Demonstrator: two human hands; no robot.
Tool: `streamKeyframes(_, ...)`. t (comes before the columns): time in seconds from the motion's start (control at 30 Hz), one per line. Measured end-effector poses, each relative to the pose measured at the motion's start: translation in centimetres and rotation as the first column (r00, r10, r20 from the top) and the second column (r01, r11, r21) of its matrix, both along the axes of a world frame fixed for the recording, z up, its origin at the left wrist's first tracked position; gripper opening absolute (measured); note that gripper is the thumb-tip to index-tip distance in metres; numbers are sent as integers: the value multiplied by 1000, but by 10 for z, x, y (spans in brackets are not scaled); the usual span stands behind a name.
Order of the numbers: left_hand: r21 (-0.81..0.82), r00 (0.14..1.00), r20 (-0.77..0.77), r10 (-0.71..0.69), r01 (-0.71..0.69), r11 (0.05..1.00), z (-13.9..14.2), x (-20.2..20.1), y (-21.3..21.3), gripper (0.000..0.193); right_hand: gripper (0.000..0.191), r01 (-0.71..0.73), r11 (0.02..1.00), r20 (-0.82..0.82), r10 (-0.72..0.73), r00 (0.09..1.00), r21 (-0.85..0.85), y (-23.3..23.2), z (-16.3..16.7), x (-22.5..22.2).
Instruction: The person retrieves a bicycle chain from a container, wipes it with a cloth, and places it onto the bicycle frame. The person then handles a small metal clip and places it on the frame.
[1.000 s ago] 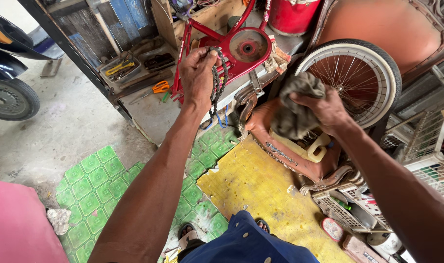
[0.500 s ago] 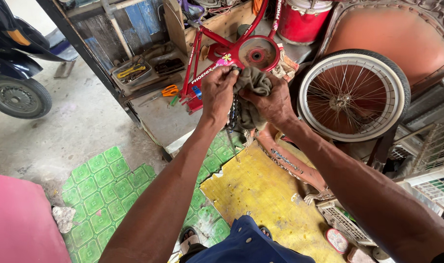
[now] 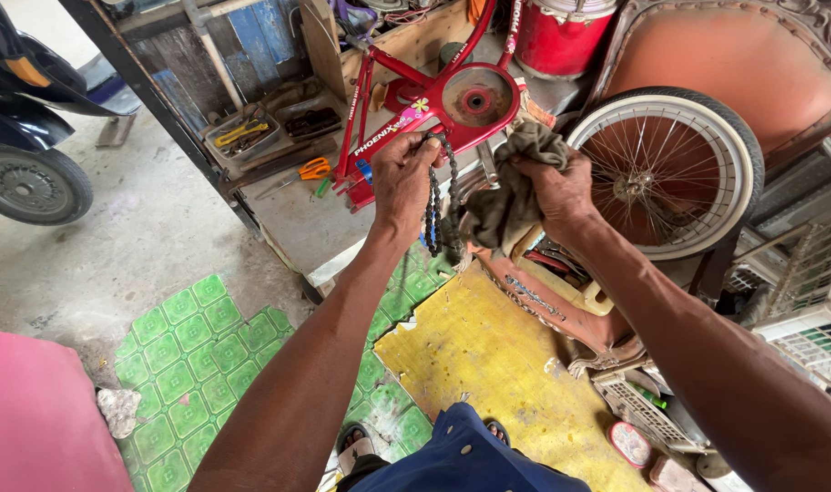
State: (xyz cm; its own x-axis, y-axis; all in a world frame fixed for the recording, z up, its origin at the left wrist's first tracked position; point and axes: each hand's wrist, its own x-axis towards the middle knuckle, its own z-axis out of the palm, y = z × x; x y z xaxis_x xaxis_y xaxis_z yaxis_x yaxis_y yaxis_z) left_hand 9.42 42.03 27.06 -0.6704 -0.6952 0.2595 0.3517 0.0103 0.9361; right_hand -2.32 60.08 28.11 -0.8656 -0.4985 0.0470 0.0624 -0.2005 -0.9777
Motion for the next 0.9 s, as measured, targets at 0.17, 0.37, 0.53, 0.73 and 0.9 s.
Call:
streamKeyframes(0.17, 29, 999, -29, -34, 35, 999, -2, -1, 7, 13, 19, -40, 998, -90, 44, 995, 45, 13, 8, 14)
streamKeyframes(0.37, 6, 999, 5, -34, 34, 999, -2, -10, 17, 14, 41, -89, 981, -178, 120, 977, 175, -7, 13, 46)
streamKeyframes(0.53, -19, 998, 44, -49, 49, 999, 0, -8, 24, 14, 36, -11, 976, -265, 70, 962, 217, -17, 14, 52)
streamKeyframes(0.73, -202, 986, 132, -98, 123, 972, -5, -1, 30, 14, 31, 20, 970, -352, 69, 934, 242, -4, 14, 40)
streamKeyframes(0.9, -68, 960, 155, -232, 244, 967, -7, -11, 50, 13, 23, 65, 995, -239, -44, 970, 81, 11, 13, 28)
